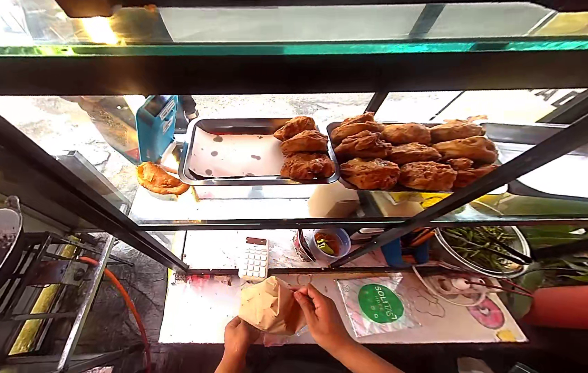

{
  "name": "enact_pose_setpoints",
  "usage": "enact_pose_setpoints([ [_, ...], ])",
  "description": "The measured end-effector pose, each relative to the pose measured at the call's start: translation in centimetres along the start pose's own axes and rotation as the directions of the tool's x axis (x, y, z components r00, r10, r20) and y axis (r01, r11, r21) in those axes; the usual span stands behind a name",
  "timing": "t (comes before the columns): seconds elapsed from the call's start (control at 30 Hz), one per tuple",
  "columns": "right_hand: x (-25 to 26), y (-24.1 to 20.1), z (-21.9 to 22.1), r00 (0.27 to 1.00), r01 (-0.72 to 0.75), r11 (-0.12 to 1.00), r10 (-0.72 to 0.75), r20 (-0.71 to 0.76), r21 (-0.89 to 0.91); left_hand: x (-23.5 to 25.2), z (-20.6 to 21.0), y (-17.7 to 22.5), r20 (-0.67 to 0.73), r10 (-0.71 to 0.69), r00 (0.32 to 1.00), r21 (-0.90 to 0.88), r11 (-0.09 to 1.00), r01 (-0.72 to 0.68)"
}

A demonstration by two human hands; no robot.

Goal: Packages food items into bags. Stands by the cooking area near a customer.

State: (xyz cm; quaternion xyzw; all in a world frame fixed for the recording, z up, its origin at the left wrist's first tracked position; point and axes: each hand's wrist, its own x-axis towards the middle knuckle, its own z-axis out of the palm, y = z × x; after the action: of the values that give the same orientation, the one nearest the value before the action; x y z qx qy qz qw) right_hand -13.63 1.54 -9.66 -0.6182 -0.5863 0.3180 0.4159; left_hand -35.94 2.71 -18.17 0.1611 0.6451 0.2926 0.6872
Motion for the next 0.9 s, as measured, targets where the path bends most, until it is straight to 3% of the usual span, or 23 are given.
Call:
enact_pose_setpoints([
  [0.2, -0.6, 0.7, -2.0, 0.997, 0.071, 0.994, -0.074, -0.037, -0.077, -0.9, 0.7, 1.1, -0.023, 0.09, 0.996, -0.048, 0.995, -0.091],
  [0.33, -1.0, 0.4, -2.4, 0.985, 0.168, 0.979, -0.16, 0.07, -0.115, -0.3, 1.1, 1.7, -0.051, 0.247, 0.968, 0.181, 0.955, -0.235],
  [0.47, -1.1, 0.6, -2.4, 0.957, 0.258, 0.957, -0.235, 0.172, -0.129, 0.8, 1.4, 3.2, 0.014, 0.5, 0.866, 0.541, 0.724, -0.427],
  [0.6, -0.6, 0.6, -2.6, 0.948, 0.283, 0.947, -0.251, 0.198, -0.151, -1.2, 2.2, 4.3, 0.199, 0.703, 0.683, 0.465, 0.545, -0.697],
  [0.67, 0.0, 0.9, -3.0, 0.955, 0.269, 0.949, -0.24, 0.173, -0.165, -2.4, 2.3, 4.5, 0.274, 0.727, 0.629, 0.418, 0.499, -0.759],
  [0.73, 0.5, 1.0, -3.2, 0.978, 0.187, 0.965, -0.165, 0.13, -0.186, -3.1, 2.0, 4.5, 0.272, 0.697, 0.663, 0.456, 0.514, -0.727],
  [0.83, 1.1, 0.4, -2.5, 0.996, 0.028, 0.973, -0.009, 0.085, -0.228, -3.1, 1.2, 3.5, 0.144, 0.511, 0.847, 0.587, 0.645, -0.489],
  [0.9, 2.0, -0.3, -2.1, 0.996, -0.007, 0.963, 0.03, 0.082, -0.268, -3.4, 1.7, 3.2, 0.106, 0.41, 0.906, 0.62, 0.685, -0.383],
])
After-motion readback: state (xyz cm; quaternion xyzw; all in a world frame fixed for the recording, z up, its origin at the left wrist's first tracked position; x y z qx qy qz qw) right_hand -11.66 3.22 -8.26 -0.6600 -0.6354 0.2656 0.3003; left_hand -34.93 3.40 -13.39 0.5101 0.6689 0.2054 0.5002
